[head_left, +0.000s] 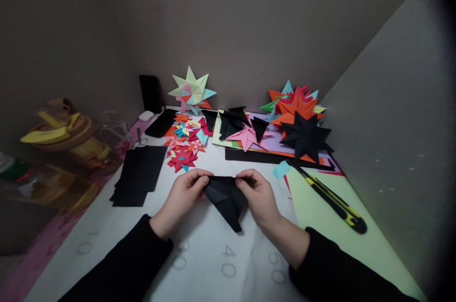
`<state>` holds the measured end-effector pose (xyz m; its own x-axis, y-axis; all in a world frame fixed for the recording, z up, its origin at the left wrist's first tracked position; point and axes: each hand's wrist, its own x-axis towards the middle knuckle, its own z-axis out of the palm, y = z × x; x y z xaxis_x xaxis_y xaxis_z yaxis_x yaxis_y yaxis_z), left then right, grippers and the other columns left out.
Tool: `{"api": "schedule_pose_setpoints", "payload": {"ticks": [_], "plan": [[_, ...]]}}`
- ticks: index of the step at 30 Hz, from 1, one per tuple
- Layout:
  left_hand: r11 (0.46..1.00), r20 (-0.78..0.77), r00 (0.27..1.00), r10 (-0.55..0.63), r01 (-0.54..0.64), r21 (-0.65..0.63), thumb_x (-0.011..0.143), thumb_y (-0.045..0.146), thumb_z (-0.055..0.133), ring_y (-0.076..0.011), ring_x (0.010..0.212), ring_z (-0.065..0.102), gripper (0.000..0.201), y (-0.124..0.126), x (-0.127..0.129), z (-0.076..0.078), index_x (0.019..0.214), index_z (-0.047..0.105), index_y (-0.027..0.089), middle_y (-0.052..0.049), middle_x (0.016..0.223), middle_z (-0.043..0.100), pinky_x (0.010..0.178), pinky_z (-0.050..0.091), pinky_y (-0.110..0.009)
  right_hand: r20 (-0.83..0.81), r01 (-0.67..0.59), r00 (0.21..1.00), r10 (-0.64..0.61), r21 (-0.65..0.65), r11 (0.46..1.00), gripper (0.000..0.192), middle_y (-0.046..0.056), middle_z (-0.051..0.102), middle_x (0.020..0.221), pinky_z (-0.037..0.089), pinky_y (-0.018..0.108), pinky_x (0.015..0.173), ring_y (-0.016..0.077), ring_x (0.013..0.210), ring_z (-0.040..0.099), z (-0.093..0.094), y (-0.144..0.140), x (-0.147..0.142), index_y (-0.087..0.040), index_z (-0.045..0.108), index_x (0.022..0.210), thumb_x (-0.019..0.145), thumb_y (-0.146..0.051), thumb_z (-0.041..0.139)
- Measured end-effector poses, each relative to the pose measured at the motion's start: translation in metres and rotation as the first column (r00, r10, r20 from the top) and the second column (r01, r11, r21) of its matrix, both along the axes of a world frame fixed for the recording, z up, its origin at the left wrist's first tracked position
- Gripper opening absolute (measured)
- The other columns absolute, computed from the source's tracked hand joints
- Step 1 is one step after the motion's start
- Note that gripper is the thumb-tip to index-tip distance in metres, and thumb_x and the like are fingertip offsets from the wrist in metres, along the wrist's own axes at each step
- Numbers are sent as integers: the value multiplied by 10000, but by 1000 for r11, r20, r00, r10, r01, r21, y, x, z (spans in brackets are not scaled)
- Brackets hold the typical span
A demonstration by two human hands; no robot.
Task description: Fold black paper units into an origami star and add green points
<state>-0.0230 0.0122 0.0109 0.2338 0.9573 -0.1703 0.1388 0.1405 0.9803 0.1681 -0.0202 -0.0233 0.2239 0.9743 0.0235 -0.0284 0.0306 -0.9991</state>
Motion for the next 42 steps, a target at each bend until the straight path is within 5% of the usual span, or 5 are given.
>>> {"api": "schedule_pose_setpoints", "payload": {"ticks": [11, 23, 29, 34, 42], "plan": [[933, -97, 941, 326, -303, 192, 818, 319, 567, -95, 453, 497, 134, -5, -2, 5, 791, 503, 205, 64, 592, 518, 450, 345, -212, -278, -380, 898, 341, -100, 919, 365, 29, 655, 808, 467, 237, 528, 173, 691, 654, 5, -3, -13, -196, 571, 953, 717, -431, 720], [992, -54, 992, -113, 110, -63, 736, 319, 638, -107, 465, 455, 177, -2, 3, 1, 785, 640, 148, 38, 528, 543, 487, 316, -221, -136, -13, 991, -8, -151, 988, 279, -30, 609, 716, 394, 178, 376, 73, 418, 557, 3, 1, -5, -189, 581, 854, 715, -388, 719], [999, -60, 998, 6, -9, -50, 753, 317, 617, -89, 427, 379, 175, -1, 1, 1, 678, 621, 159, 43, 484, 514, 449, 268, -211, -286, -52, 958, 35, -51, 997, 323, 1, 627, 942, 424, 179, 429, 80, 522, 619, 1, 0, -6, -223, 544, 881, 696, -376, 761], [989, -90, 989, 114, -104, 109, 724, 271, 633, -129, 513, 485, 117, 5, -5, -3, 735, 694, 172, 22, 545, 584, 507, 355, -226, -488, -168, 867, 101, -95, 981, 419, -18, 628, 689, 412, 199, 423, 137, 532, 640, 6, 1, -8, -237, 569, 916, 667, -516, 760], [949, -118, 990, 83, -43, 311, 692, 143, 588, -202, 790, 663, 202, 6, -13, 10, 776, 758, 212, -37, 820, 745, 750, 506, -308, -501, -204, 853, 145, -66, 977, 297, 51, 698, 901, 505, 269, 561, 175, 695, 666, 8, 3, -5, -208, 641, 761, 739, -497, 709]]}}
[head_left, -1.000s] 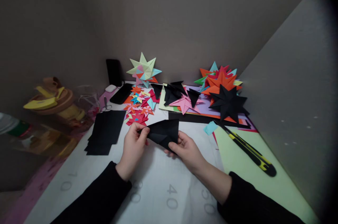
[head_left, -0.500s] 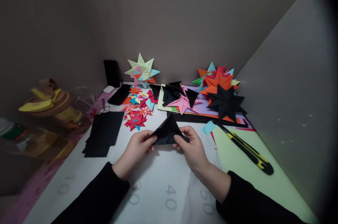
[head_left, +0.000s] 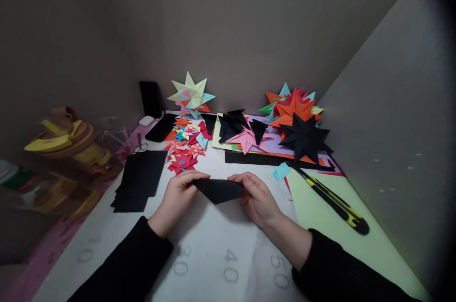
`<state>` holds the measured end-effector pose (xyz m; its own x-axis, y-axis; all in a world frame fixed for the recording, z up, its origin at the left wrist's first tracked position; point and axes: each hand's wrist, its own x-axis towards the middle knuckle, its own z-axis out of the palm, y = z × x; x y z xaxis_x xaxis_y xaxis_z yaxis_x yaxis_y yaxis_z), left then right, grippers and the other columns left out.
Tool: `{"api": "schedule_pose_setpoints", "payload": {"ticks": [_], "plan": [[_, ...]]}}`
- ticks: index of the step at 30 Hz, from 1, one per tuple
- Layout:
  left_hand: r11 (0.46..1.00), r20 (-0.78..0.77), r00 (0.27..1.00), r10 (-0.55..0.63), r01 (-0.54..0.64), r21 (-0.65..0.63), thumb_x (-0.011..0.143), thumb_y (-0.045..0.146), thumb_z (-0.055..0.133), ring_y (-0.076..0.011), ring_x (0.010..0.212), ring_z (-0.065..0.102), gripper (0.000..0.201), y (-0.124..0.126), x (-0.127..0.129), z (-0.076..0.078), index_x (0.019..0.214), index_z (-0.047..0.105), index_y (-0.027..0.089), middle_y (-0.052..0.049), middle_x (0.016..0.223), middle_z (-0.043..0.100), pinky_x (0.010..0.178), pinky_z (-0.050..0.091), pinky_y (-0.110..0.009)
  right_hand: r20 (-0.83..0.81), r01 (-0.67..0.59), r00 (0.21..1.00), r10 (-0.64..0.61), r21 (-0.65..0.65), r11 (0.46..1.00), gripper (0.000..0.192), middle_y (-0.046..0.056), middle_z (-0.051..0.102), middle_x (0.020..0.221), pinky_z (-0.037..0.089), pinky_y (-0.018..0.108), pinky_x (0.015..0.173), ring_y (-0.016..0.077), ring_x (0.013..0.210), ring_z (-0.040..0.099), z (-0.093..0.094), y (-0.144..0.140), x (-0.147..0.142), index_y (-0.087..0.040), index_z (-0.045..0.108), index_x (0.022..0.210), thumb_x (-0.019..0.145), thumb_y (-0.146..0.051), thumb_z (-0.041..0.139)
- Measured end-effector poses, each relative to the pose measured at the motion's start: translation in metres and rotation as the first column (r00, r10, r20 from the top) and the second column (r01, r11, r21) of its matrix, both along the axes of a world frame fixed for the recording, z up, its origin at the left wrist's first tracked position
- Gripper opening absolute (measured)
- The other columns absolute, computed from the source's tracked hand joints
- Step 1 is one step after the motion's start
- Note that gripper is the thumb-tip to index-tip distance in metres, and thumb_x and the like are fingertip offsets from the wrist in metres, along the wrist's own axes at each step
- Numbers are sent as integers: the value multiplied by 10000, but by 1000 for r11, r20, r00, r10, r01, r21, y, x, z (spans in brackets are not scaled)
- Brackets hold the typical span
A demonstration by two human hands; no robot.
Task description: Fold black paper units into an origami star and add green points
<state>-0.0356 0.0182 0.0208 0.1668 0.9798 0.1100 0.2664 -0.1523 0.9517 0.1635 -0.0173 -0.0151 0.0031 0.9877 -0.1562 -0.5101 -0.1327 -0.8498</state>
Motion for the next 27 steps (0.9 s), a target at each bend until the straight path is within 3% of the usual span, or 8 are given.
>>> {"api": "schedule_pose_setpoints", "payload": {"ticks": [5, 9, 17, 21, 27], "plan": [[995, -27, 1000, -14, 17, 97, 705, 104, 584, -200, 801, 681, 239, 2, -5, 3, 788, 769, 231, -43, 838, 752, 764, 528, -316, 62, -51, 997, 43, 137, 989, 290, 58, 708, 900, 527, 325, 722, 201, 833, 657, -2, -2, 1, -224, 697, 824, 691, -472, 767], [981, -35, 997, -70, 75, 181, 722, 104, 607, -202, 836, 690, 236, 2, -9, 4, 814, 777, 240, -56, 875, 754, 782, 538, -310, 165, -41, 986, 2, 230, 972, 222, 43, 715, 954, 492, 366, 874, 207, 941, 644, -4, -2, 4, -247, 702, 828, 676, -376, 801], [918, -126, 972, -200, 231, 324, 783, 121, 612, -191, 825, 711, 212, 7, -17, 5, 868, 773, 230, -64, 887, 763, 790, 561, -298, 474, -80, 871, -130, 398, 914, 181, 68, 719, 942, 544, 359, 771, 223, 907, 655, 5, -3, 12, -248, 723, 907, 789, -384, 702], [839, -181, 948, -263, 317, 442, 805, 96, 591, -178, 826, 713, 224, 11, -22, 5, 901, 760, 207, -63, 874, 765, 770, 573, -277, 545, -114, 817, -190, 474, 873, 130, 64, 720, 901, 548, 324, 729, 201, 856, 663, 5, -4, 12, -244, 725, 908, 823, -328, 672], [768, -254, 917, -306, 396, 504, 815, 37, 561, -157, 818, 715, 285, 14, -27, 8, 948, 744, 211, -54, 884, 764, 751, 578, -247, 590, -182, 781, -203, 526, 831, 118, 62, 717, 901, 545, 335, 782, 195, 877, 663, 4, -3, 12, -253, 720, 917, 851, -312, 642]]}}
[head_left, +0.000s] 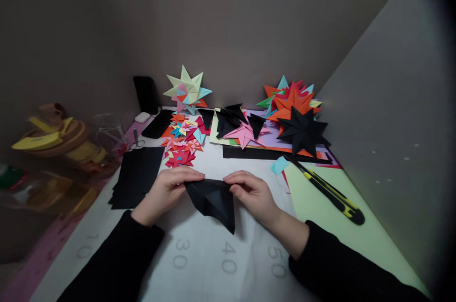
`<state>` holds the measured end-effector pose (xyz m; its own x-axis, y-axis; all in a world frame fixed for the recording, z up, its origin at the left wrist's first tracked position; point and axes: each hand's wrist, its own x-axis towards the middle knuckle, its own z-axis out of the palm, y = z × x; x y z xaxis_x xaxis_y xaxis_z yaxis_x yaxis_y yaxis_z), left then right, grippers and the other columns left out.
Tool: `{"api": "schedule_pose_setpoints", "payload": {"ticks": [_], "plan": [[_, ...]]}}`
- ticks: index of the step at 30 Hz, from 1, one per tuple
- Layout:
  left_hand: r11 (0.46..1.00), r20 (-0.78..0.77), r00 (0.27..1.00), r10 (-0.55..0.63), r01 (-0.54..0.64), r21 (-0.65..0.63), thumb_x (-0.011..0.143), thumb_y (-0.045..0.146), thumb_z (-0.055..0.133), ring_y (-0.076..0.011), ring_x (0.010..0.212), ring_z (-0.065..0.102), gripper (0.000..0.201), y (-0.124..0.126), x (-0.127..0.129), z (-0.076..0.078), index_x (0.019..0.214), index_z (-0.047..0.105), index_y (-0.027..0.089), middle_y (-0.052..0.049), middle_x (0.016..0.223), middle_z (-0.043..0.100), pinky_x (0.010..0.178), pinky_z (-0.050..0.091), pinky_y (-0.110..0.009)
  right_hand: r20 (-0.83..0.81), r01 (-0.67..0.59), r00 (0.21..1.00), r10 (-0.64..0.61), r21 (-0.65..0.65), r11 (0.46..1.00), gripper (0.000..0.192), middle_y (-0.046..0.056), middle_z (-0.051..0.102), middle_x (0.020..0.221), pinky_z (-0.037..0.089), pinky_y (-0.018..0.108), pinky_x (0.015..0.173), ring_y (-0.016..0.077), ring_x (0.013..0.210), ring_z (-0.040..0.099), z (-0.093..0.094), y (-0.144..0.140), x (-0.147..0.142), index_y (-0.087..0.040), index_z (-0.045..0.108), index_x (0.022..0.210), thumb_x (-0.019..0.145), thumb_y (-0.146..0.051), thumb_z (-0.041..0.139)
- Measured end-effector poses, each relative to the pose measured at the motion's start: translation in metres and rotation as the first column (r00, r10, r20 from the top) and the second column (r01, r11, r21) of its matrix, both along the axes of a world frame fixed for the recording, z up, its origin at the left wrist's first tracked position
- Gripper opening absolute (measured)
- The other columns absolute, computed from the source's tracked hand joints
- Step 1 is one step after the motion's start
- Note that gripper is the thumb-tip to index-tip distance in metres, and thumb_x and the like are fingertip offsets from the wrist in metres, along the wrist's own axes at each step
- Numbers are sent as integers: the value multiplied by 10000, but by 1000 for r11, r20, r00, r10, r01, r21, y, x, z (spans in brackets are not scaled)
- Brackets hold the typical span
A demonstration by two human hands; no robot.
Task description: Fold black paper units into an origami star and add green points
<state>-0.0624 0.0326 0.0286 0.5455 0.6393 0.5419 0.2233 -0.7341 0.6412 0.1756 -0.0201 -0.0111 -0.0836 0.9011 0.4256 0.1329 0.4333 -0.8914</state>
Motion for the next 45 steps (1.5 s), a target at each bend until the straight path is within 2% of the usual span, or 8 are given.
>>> {"api": "schedule_pose_setpoints", "payload": {"ticks": [5, 10, 17, 22, 28, 33, 37, 45], "plan": [[998, -45, 998, -52, 54, 45, 846, 42, 535, -154, 854, 705, 303, -3, 0, -2, 1010, 727, 209, -66, 925, 756, 771, 567, -251, 36, -60, 998, 60, 8, 998, 294, 91, 702, 950, 537, 370, 816, 224, 915, 659, -1, 3, 1, -241, 731, 934, 754, -473, 712], [992, -78, 993, -92, 98, 75, 861, 35, 512, -159, 905, 692, 326, -6, 0, -1, 1058, 707, 207, -73, 971, 745, 812, 553, -274, 79, -50, 996, 48, 18, 999, 255, 86, 702, 909, 538, 356, 774, 212, 862, 665, -2, 4, 2, -235, 740, 901, 750, -440, 728], [988, -87, 989, -120, 127, 85, 853, 4, 491, -159, 871, 688, 339, -8, 1, 5, 1051, 697, 185, -76, 930, 743, 771, 555, -279, 181, -51, 983, 11, 216, 975, 284, 103, 711, 903, 517, 404, 821, 232, 902, 642, 0, 4, 2, -215, 715, 967, 812, -447, 660], [984, -111, 985, -131, 142, 106, 850, -16, 454, -158, 880, 683, 366, -9, 2, 6, 1058, 682, 182, -78, 931, 740, 782, 552, -291, 235, -157, 966, 105, 214, 964, 259, 114, 705, 994, 544, 331, 794, 197, 925, 667, 1, 1, 2, -198, 664, 1093, 896, -344, 579], [987, -201, 969, -146, 155, 34, 842, -18, 455, -144, 880, 671, 396, -12, 2, 0, 1108, 655, 197, -54, 959, 730, 769, 538, -276, 377, -133, 926, 2, 323, 937, 221, 70, 728, 885, 521, 352, 778, 177, 807, 671, -1, 0, 2, -202, 649, 1067, 889, -147, 530], [995, -248, 964, -101, 91, -48, 811, -25, 462, -136, 895, 676, 457, -15, 5, -8, 1151, 636, 226, -31, 1003, 728, 788, 530, -264, 335, -87, 942, -29, 327, 941, 192, 56, 727, 861, 525, 319, 742, 164, 787, 675, 1, -2, 0, -211, 648, 1048, 892, -185, 538], [992, -275, 956, -102, 77, -101, 767, -38, 440, -143, 902, 680, 502, -17, 10, -10, 1142, 638, 231, -26, 1015, 730, 800, 535, -276, 312, -71, 950, -20, 279, 958, 148, 39, 714, 765, 528, 291, 700, 155, 719, 666, 6, -4, -1, -206, 682, 931, 887, -200, 540], [996, -254, 965, -64, 48, -69, 741, -50, 428, -146, 878, 683, 515, -21, 15, -7, 1122, 643, 222, -32, 988, 733, 785, 546, -278, 274, -46, 961, -23, 242, 969, 147, 34, 732, 803, 522, 306, 720, 163, 746, 679, 15, -5, -2, -229, 681, 958, 880, -210, 557]]}}
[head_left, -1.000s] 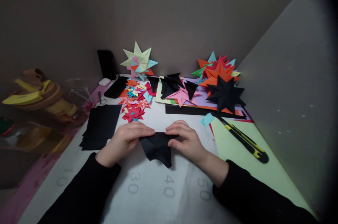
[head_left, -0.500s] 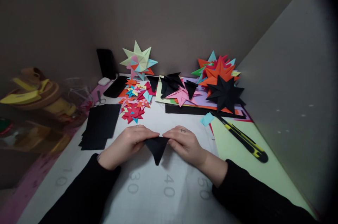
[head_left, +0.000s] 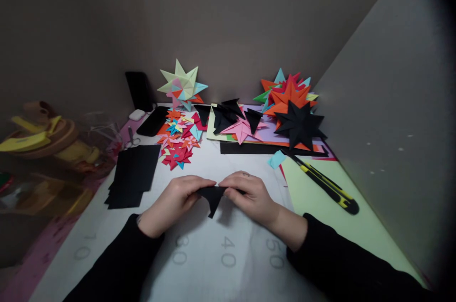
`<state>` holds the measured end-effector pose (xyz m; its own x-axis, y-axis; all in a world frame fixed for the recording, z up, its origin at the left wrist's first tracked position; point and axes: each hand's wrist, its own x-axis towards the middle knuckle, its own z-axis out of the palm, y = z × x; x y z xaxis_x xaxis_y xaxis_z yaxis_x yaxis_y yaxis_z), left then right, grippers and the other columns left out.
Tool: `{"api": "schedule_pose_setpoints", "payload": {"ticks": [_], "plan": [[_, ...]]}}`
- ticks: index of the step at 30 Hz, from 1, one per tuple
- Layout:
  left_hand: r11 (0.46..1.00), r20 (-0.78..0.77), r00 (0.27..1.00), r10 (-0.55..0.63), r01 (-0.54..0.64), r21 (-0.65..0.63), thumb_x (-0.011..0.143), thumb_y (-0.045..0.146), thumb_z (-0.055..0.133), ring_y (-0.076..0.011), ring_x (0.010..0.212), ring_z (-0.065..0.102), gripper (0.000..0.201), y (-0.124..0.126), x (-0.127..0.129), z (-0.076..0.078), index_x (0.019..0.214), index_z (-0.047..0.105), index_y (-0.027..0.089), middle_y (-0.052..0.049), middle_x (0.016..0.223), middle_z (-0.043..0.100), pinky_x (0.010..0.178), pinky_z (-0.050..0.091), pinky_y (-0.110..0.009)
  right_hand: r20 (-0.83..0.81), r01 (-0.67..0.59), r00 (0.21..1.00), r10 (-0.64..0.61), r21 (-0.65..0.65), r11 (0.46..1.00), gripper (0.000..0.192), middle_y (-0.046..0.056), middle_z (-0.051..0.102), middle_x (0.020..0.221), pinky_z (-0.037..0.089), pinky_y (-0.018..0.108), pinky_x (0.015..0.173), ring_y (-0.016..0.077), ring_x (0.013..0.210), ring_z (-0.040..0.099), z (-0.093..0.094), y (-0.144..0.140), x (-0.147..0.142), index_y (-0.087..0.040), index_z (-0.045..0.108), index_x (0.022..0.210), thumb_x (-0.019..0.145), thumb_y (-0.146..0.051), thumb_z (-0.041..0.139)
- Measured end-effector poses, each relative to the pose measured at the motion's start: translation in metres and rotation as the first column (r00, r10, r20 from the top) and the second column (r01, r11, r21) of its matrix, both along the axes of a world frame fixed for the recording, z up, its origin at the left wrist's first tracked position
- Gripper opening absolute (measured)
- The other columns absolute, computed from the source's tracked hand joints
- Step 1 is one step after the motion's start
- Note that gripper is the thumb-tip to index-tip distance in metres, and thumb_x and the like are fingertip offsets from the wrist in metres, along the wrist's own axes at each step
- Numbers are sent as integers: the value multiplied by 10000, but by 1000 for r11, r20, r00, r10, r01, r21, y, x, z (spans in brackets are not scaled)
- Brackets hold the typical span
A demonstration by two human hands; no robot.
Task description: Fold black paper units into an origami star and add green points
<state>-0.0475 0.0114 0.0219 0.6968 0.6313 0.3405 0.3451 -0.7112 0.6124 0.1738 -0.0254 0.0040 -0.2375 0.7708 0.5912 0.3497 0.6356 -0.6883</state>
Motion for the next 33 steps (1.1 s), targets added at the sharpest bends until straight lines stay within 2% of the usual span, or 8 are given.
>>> {"api": "schedule_pose_setpoints", "payload": {"ticks": [5, 11, 16, 20, 24, 27, 30, 33], "plan": [[998, 17, 1000, 3, -4, 69, 726, -55, 408, -149, 854, 687, 513, -1, 2, 1, 1096, 652, 204, -38, 953, 736, 760, 554, -272, 61, -13, 998, 12, 16, 1000, 141, 28, 738, 779, 496, 316, 729, 162, 743, 691, 5, 2, 1, -219, 681, 907, 865, -158, 561], [994, 12, 1000, 16, -17, 107, 715, -68, 395, -143, 856, 686, 533, -2, 2, 1, 1101, 645, 201, -38, 949, 733, 760, 553, -258, 40, -21, 999, 20, 27, 999, 129, 37, 746, 820, 503, 330, 739, 171, 783, 691, 9, 1, 1, -227, 677, 918, 876, -186, 562], [988, 13, 1000, 15, -17, 152, 764, -40, 419, -156, 849, 687, 452, -6, 7, 3, 1092, 635, 185, -59, 947, 732, 749, 564, -280, 56, -23, 998, 19, 66, 998, 156, 43, 735, 823, 505, 336, 731, 171, 772, 684, 14, -2, 1, -225, 671, 942, 875, -170, 541], [991, 6, 1000, 7, -8, 134, 813, 6, 460, -163, 844, 688, 366, -9, 10, 4, 1085, 636, 176, -72, 945, 732, 751, 570, -293, 74, -39, 997, 31, 100, 994, 171, 43, 721, 801, 501, 342, 719, 172, 744, 665, 18, -3, 1, -219, 663, 926, 853, -139, 532], [996, 27, 1000, 5, -7, 85, 801, -8, 448, -158, 856, 690, 405, -12, 12, 5, 1096, 642, 190, -63, 961, 733, 771, 569, -292, 84, -40, 996, 30, 120, 992, 173, 47, 712, 814, 499, 342, 722, 175, 752, 654, 20, -5, 2, -219, 660, 936, 859, -153, 519], [1000, 28, 1000, 7, -6, -17, 826, 30, 465, -162, 895, 689, 408, -14, 13, 10, 1160, 623, 204, -61, 1020, 729, 800, 561, -294, 113, -31, 993, 19, 107, 994, 180, 44, 694, 787, 489, 322, 711, 168, 741, 643, 21, -5, 2, -207, 656, 908, 869, -146, 492], [982, 1, 999, 53, -52, -182, 865, 160, 537, -179, 948, 677, 370, -15, 13, 18, 1225, 597, 220, -63, 1111, 708, 837, 547, -305, 56, 21, 998, -19, -28, 999, 177, 29, 654, 719, 480, 276, 659, 150, 686, 609, 23, -3, 3, -198, 644, 808, 863, -143, 484], [948, 51, 992, 112, -91, -304, 899, 282, 519, -201, 995, 660, 318, -13, 10, 21, 1183, 640, 209, -70, 1125, 704, 865, 528, -320, -8, 43, 999, -46, -228, 973, 163, 8, 626, 685, 463, 241, 614, 134, 647, 583, 24, 1, 2, -195, 620, 726, 837, -146, 511]]}}
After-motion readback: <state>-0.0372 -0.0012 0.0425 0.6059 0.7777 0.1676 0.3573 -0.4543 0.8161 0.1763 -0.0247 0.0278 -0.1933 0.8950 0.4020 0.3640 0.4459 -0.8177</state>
